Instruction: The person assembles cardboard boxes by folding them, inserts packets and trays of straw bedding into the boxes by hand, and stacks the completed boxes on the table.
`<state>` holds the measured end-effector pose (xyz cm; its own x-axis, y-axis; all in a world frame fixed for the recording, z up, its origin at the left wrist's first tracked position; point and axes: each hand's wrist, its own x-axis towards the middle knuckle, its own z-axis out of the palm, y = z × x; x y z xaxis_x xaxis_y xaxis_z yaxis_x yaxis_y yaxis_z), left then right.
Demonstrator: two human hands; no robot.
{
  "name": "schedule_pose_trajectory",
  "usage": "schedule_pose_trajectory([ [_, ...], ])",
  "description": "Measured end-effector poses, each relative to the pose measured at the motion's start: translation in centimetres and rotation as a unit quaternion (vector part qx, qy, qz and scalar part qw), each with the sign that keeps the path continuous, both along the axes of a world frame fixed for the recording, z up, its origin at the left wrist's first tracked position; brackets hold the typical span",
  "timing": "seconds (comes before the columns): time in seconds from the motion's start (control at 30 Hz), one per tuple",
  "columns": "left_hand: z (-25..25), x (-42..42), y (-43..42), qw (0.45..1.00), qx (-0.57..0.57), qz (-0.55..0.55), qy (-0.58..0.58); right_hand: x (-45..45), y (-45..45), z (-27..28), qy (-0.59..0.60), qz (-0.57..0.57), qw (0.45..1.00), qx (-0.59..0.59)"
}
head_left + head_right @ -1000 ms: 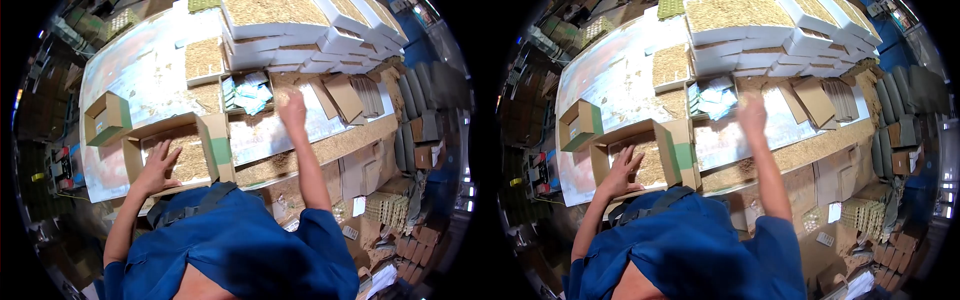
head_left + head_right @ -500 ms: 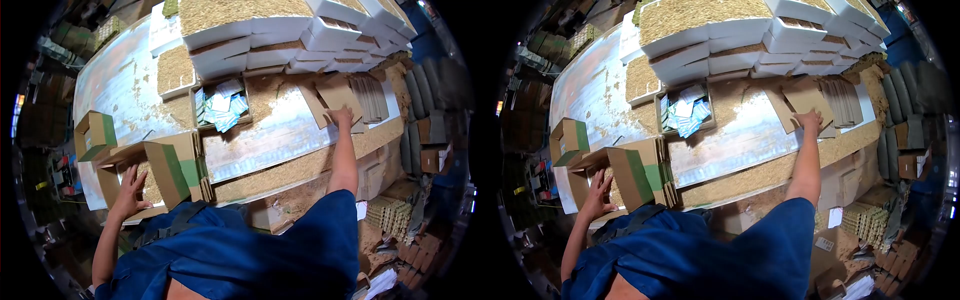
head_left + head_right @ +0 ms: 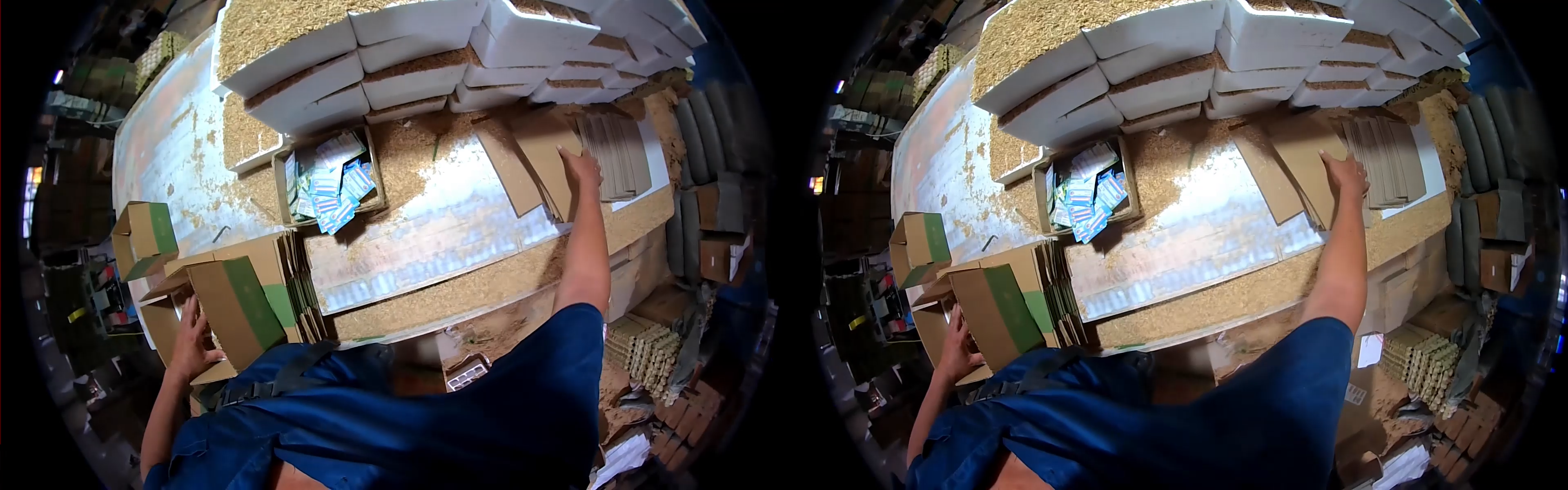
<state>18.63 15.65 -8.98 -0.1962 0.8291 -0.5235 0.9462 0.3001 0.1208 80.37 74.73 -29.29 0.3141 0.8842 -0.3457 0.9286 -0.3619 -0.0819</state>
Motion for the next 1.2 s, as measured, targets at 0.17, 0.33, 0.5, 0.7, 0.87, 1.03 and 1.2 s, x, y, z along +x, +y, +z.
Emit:
schedule_pose_trajectory([
  [0.17, -0.2, 0.9, 0.4, 1.000, 0.004, 0.023, 0.005, -2.9, -2.8, -1.0, 0.060, 0.029, 0.998, -0.007],
  [0.33, -0.5, 0.8, -0.2, 0.999, 0.030, 0.018, 0.007, -11.5, -12.9, 1.4, 0.012, 0.060, 0.998, 0.034],
  [0.5, -0.5, 0.7, -0.4, 0.999, 0.040, 0.015, 0.009, -18.6, -20.5, 0.8, 0.066, 0.122, 0.983, 0.118],
  [0.7, 0.1, 1.9, -1.0, 0.998, 0.047, 0.041, 0.007, -21.6, -24.2, 5.7, 0.090, 0.251, 0.950, 0.162],
  [0.87, -0.4, 1.2, -1.8, 0.997, 0.076, 0.009, 0.010, -22.4, -29.6, 0.9, 0.060, 0.337, 0.926, 0.159],
  [1.03, 0.2, 1.5, -1.8, 0.996, 0.089, 0.027, -0.019, -22.2, -29.2, 0.9, 0.095, 0.360, 0.909, 0.188],
  [1.2, 0.8, 1.9, -2.2, 0.994, 0.099, 0.043, -0.028, -22.3, -29.0, 1.3, 0.077, 0.381, 0.895, 0.220],
])
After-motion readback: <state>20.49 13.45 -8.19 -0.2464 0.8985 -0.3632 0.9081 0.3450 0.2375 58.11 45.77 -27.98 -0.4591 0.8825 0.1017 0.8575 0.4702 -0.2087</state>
